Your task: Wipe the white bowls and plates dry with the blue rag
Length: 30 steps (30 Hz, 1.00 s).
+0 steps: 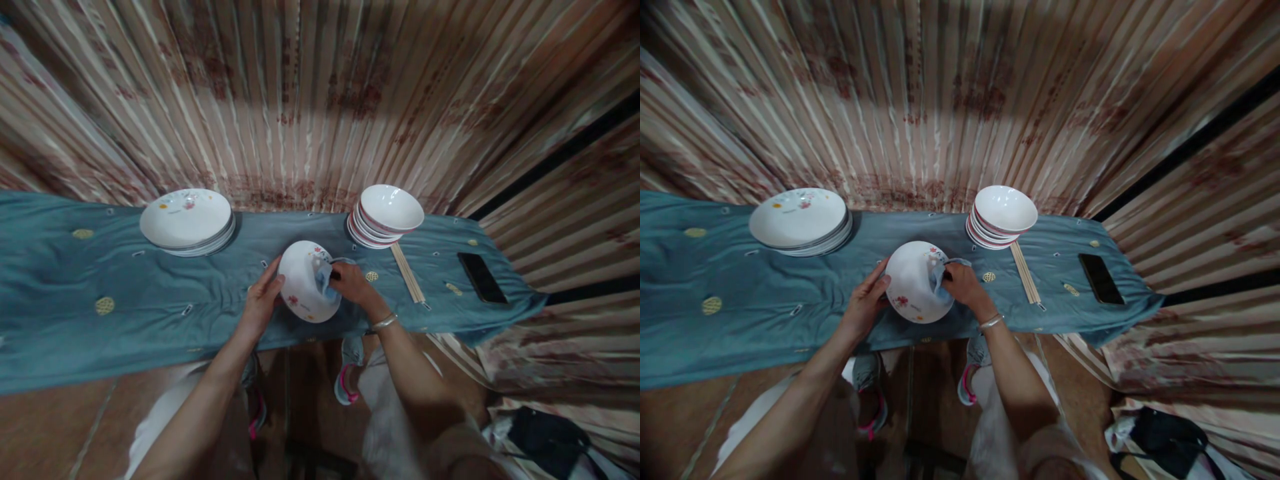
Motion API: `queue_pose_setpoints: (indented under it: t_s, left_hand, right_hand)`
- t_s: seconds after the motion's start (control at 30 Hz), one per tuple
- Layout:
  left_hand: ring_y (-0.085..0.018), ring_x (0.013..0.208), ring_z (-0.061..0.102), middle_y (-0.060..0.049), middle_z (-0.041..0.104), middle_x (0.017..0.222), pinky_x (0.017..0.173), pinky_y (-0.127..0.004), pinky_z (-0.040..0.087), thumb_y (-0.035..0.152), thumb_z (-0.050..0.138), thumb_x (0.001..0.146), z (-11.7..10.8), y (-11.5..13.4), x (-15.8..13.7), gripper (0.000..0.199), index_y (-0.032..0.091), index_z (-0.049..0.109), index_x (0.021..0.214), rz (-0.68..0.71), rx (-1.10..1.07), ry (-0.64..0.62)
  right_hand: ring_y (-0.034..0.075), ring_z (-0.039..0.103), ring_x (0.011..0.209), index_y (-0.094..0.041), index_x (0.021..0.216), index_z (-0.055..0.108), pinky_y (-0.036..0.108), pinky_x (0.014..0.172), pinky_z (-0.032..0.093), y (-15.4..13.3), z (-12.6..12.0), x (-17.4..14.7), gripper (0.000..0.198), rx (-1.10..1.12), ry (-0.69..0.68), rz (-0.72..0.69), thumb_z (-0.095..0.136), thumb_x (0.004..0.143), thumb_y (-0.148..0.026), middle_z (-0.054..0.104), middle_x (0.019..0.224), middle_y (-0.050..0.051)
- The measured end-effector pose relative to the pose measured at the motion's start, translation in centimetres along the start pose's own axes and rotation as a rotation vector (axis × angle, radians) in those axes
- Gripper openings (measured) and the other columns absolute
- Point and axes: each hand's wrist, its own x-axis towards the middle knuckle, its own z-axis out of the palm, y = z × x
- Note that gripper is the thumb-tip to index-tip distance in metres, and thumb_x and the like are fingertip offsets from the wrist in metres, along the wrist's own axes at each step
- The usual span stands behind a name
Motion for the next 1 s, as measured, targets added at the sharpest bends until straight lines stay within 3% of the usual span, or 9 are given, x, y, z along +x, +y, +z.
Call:
queue_pose_setpoints:
  t_s: [0.13, 0.3, 0.43, 0.57, 0.77, 1.0]
  left_hand:
    - [-0.025, 0.091, 0.066, -0.011, 0.071, 0.112, 0.065, -0.029, 0.056, 0.051, 0.082, 0.058, 0.1, 0.1, -0.1, 0.086, 0.019, 0.058, 0.134, 0.0, -0.003, -0.01]
    - [-0.024, 0.087, 0.066, -0.01, 0.073, 0.107, 0.063, -0.029, 0.056, 0.051, 0.083, 0.056, 0.1, 0.1, -0.1, 0.086, 0.018, 0.06, 0.132, 0.012, -0.006, -0.003]
    - [-0.023, 0.083, 0.067, -0.009, 0.074, 0.103, 0.062, -0.03, 0.056, 0.051, 0.083, 0.055, 0.2, 0.1, -0.2, 0.086, 0.018, 0.061, 0.131, 0.007, -0.011, 0.008]
    - [-0.023, 0.081, 0.067, -0.01, 0.074, 0.102, 0.061, -0.03, 0.056, 0.051, 0.083, 0.055, 0.1, 0.2, -0.3, 0.086, 0.018, 0.06, 0.131, 0.001, -0.007, -0.002]
    - [-0.022, 0.083, 0.066, -0.01, 0.072, 0.109, 0.065, -0.03, 0.057, 0.051, 0.081, 0.059, 0.1, 0.2, -0.5, 0.083, 0.02, 0.059, 0.133, 0.004, -0.027, -0.037]
    - [-0.025, 0.094, 0.067, -0.009, 0.067, 0.123, 0.067, -0.032, 0.058, 0.051, 0.077, 0.064, 0.0, -0.1, -0.4, 0.074, 0.022, 0.061, 0.13, -0.005, -0.025, 0.002]
  right_hand:
    - [0.016, 0.059, 0.076, -0.014, 0.084, 0.067, 0.025, 0.07, 0.041, -0.2, 0.5, 1.1, 0.01, -0.043, 0.09, 0.012, 0.057, 0.083, -0.017, 0.068, 0.084, 0.007]
    - [0.018, 0.061, 0.074, -0.015, 0.084, 0.067, 0.026, 0.069, 0.042, -1.1, 0.7, 2.4, 0.013, 0.061, 0.221, 0.107, 0.056, 0.082, -0.019, 0.069, 0.081, 0.008]
    - [0.019, 0.063, 0.082, -0.017, 0.092, 0.068, 0.028, 0.076, 0.046, -1.8, 1.0, 3.5, 0.019, 0.291, 0.246, 0.176, 0.055, 0.079, -0.018, 0.071, 0.089, 0.006]
    - [0.02, 0.063, 0.094, -0.018, 0.102, 0.068, 0.031, 0.088, 0.048, -2.5, 1.9, 4.5, 0.028, 0.684, 0.258, 0.16, 0.058, 0.076, -0.023, 0.071, 0.101, 0.004]
    - [0.02, 0.064, 0.089, -0.019, 0.092, 0.069, 0.033, 0.089, 0.05, -4.9, 3.2, 5.0, 0.032, 1.093, 0.158, 0.072, 0.07, 0.068, -0.041, 0.072, 0.091, 0.002]
    - [0.02, 0.064, 0.092, -0.019, 0.089, 0.07, 0.033, 0.091, 0.05, -7.2, 3.2, 3.7, 0.025, 1.079, 0.06, 0.033, 0.069, 0.066, -0.03, 0.072, 0.09, 0.001]
